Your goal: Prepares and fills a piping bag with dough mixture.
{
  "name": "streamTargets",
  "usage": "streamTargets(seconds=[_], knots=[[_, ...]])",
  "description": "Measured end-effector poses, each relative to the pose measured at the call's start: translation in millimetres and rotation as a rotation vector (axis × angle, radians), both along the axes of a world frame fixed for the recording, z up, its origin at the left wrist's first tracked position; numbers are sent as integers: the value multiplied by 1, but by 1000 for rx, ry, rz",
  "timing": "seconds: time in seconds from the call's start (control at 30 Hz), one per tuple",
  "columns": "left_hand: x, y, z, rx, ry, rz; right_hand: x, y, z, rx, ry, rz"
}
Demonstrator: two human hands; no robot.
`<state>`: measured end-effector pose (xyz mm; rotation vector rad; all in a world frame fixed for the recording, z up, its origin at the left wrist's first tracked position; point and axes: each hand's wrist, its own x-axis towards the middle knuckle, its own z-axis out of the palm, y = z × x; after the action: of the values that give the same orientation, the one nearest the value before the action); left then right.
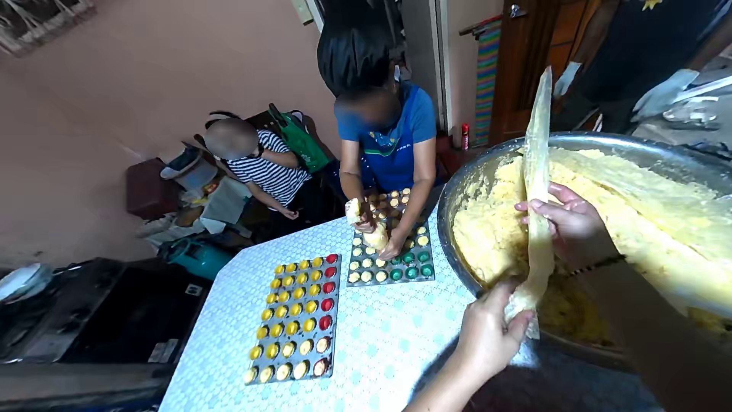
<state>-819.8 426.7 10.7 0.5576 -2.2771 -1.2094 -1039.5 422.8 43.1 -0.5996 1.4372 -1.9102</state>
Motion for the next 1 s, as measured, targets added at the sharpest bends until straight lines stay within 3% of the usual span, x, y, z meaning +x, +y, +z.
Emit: streamTargets(seconds=[0.07,0.17,0.3,0.37,0.47,0.57,0.67,0.77,0.87,1.0], knots=[[-9,-1,3,-15,5,105,-14,-19,-16,19,103,26],[-27,-5,-4,-105,-197,315,-36,-25,-50,377,375,219],[-52,-8,-13,95,-394,454,-42,14,-68,476,554,464],[-59,0,-21,193,-316,483,-37,50,-69,465,565,687],[-74,17,-25,384,-12,453,-35,83,-65,406,510,885],[-84,37,-27,490,175,384,-42,93,-79,274,370,790],[-86,46,-36,340,214,337,-53,96,-78,252,185,640],[-93,54,-44,182,116,414,-61,98,-74,296,88,568],[-103,59,-44,152,55,449,-61,100,-72,258,39,579],[-105,52,-45,102,160,528,-64,104,-71,258,62,647]])
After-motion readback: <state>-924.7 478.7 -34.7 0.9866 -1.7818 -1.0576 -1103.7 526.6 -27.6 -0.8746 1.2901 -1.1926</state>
